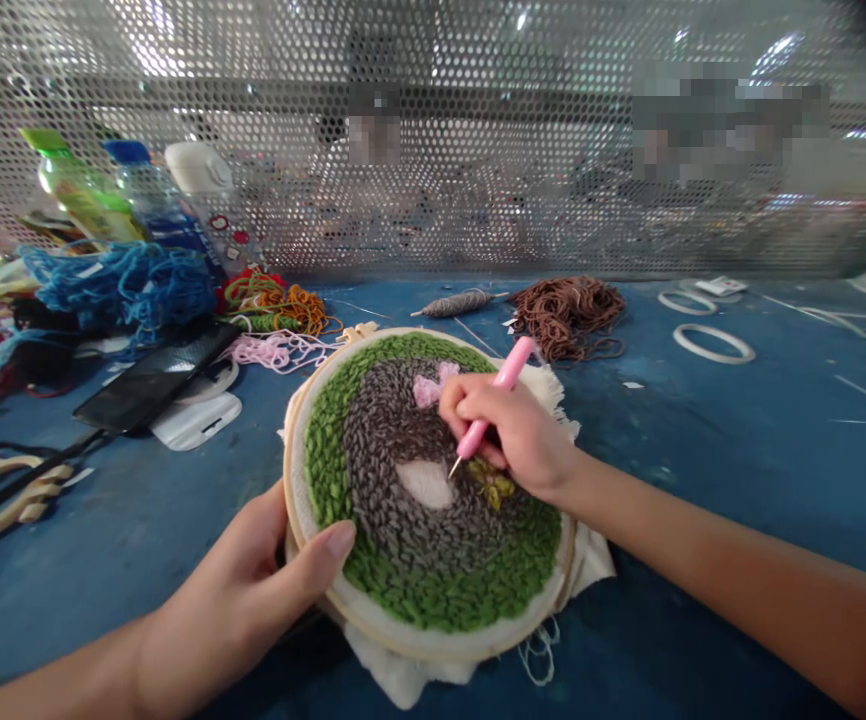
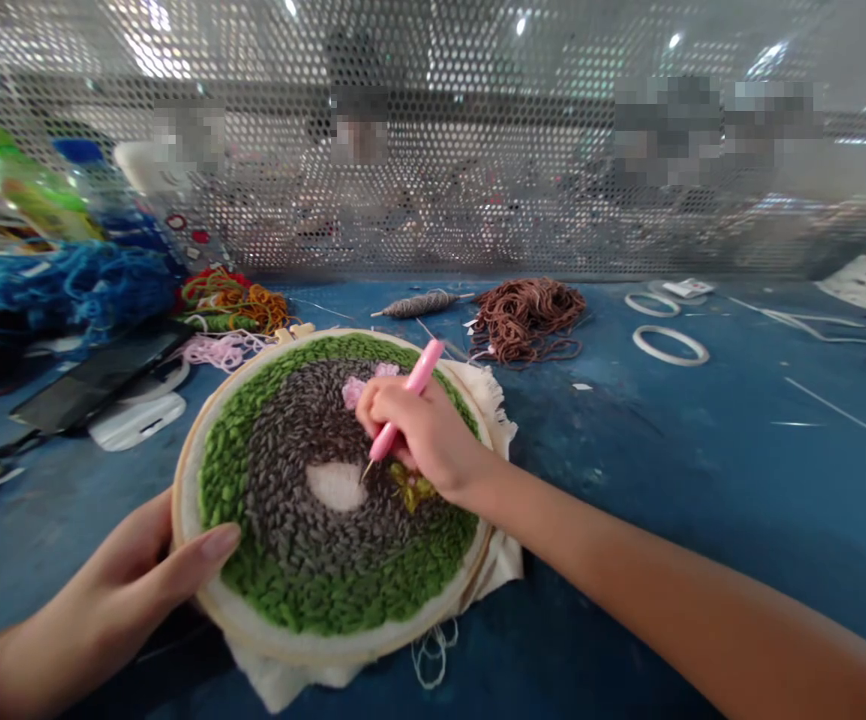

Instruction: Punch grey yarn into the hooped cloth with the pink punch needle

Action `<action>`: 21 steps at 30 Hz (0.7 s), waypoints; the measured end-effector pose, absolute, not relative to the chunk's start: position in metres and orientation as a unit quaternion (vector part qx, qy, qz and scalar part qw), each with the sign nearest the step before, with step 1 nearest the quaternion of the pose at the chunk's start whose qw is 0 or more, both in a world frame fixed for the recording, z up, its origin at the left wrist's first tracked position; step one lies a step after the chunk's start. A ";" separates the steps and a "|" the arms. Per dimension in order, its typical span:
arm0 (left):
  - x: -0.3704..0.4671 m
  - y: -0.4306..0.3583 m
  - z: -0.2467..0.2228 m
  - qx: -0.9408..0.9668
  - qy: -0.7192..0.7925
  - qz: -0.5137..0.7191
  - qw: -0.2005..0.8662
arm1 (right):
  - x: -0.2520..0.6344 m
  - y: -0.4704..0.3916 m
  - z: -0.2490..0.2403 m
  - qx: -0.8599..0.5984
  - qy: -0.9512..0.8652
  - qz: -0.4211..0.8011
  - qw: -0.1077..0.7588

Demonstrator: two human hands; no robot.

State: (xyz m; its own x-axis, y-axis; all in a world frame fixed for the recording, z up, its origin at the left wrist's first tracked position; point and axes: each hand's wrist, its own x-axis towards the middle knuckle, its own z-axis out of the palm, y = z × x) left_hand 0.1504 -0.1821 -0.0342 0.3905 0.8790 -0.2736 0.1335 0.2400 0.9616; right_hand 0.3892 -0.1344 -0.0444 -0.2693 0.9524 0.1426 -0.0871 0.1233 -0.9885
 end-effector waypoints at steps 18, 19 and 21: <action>0.149 -0.178 -0.036 0.564 0.409 0.291 0.656 | 0.390 -0.133 -0.045 -0.365 -0.521 0.583 0.505; 0.150 -0.179 -0.036 0.555 0.413 0.293 0.660 | 0.391 -0.131 -0.046 -0.361 -0.507 0.590 0.515; 0.151 -0.180 -0.035 0.537 0.420 0.303 0.665 | 0.391 -0.130 -0.046 -0.353 -0.492 0.600 0.522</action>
